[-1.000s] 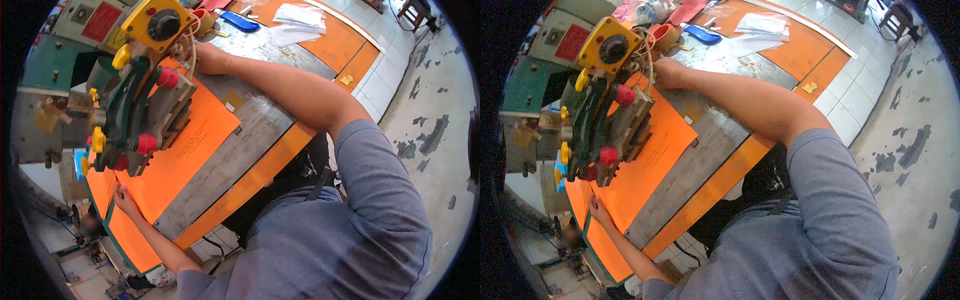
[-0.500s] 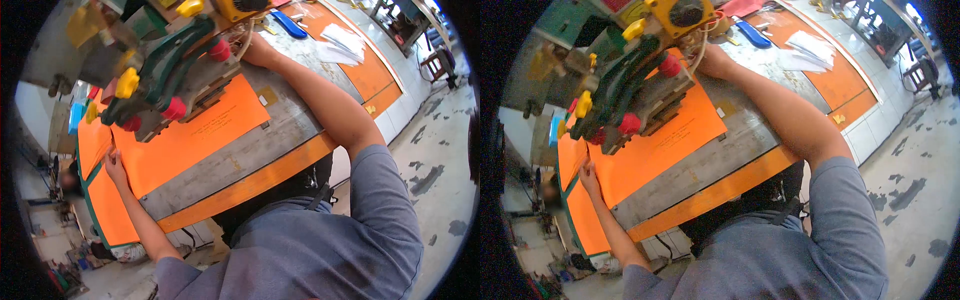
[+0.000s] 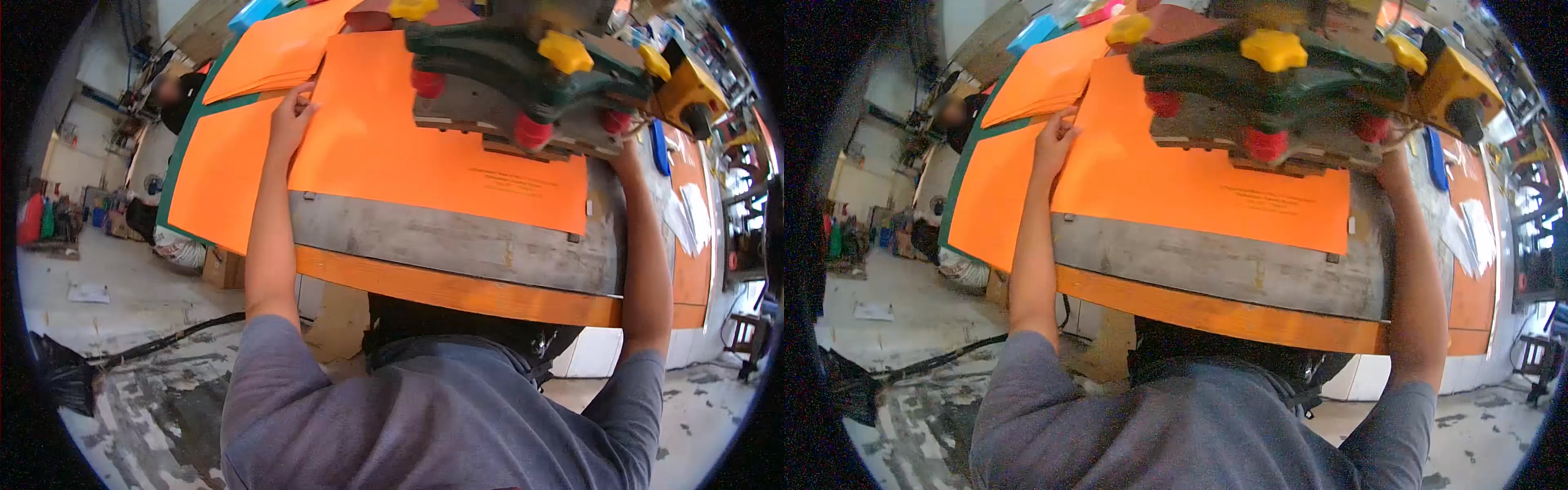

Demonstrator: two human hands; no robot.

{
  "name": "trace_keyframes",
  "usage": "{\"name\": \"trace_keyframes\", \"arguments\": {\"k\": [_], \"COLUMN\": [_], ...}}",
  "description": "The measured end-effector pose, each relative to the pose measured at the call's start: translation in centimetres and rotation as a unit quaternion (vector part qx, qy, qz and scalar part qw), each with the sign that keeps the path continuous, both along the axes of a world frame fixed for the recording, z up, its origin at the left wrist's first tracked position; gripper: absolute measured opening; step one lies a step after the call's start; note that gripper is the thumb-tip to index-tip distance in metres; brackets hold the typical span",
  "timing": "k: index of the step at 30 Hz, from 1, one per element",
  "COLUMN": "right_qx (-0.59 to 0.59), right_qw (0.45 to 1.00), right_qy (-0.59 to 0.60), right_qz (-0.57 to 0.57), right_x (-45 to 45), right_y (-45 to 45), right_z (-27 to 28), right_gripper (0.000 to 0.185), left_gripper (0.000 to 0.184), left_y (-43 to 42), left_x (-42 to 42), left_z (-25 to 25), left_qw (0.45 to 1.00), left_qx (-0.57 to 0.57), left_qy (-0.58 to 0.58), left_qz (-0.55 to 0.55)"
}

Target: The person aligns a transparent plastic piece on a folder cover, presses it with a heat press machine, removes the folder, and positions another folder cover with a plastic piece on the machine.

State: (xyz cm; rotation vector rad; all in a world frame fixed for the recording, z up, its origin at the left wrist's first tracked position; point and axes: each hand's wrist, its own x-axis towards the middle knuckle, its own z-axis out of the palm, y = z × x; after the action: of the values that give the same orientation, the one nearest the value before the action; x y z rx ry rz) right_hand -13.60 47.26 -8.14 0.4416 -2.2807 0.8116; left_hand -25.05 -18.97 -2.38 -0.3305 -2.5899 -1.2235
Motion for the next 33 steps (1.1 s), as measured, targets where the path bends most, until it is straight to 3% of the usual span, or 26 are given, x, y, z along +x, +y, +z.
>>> {"name": "trace_keyframes", "arguments": {"k": [8, 13, 18, 22, 28, 31, 33], "right_qx": [0.046, 0.056, -0.004, -0.075, -0.122, -0.036, -0.006], "right_qw": [0.999, 0.993, 0.991, 0.963, 0.914, 0.885, 0.900], "right_qy": [-0.019, -0.101, -0.136, -0.260, -0.388, -0.463, -0.430], "right_qz": [-0.004, -0.026, -0.006, -0.013, -0.006, -0.006, 0.067], "right_x": [-0.3, 1.1, 0.2, 2.7, 4.6, 6.7, 9.1], "right_y": [1.0, -1.1, -0.7, -2.0, -1.0, -0.8, -1.6], "right_z": [0.4, 3.4, 4.3, 9.2, 10.4, 11.3, 11.3], "right_gripper": [0.033, 0.028, 0.026, 0.029, 0.028, 0.024, 0.010], "left_gripper": [0.044, 0.044, 0.047, 0.048, 0.047, 0.046, 0.046], "left_y": [-0.3, -3.0, -2.4, -3.5, -2.6, -2.4, -2.0], "left_x": [0.1, -2.7, -1.9, -2.7, -1.9, -1.6, -1.3], "left_z": [0.4, -2.5, -1.2, -1.6, -0.9, -0.7, -0.3], "left_qw": [0.999, 0.999, 0.999, 0.999, 0.998, 0.998, 0.998], "left_qx": [0.010, -0.025, -0.042, -0.034, -0.017, -0.025, -0.028], "left_qy": [-0.010, -0.004, -0.026, -0.028, -0.050, -0.054, -0.061], "left_qz": [-0.033, -0.035, -0.015, -0.025, -0.020, -0.019, -0.014]}}
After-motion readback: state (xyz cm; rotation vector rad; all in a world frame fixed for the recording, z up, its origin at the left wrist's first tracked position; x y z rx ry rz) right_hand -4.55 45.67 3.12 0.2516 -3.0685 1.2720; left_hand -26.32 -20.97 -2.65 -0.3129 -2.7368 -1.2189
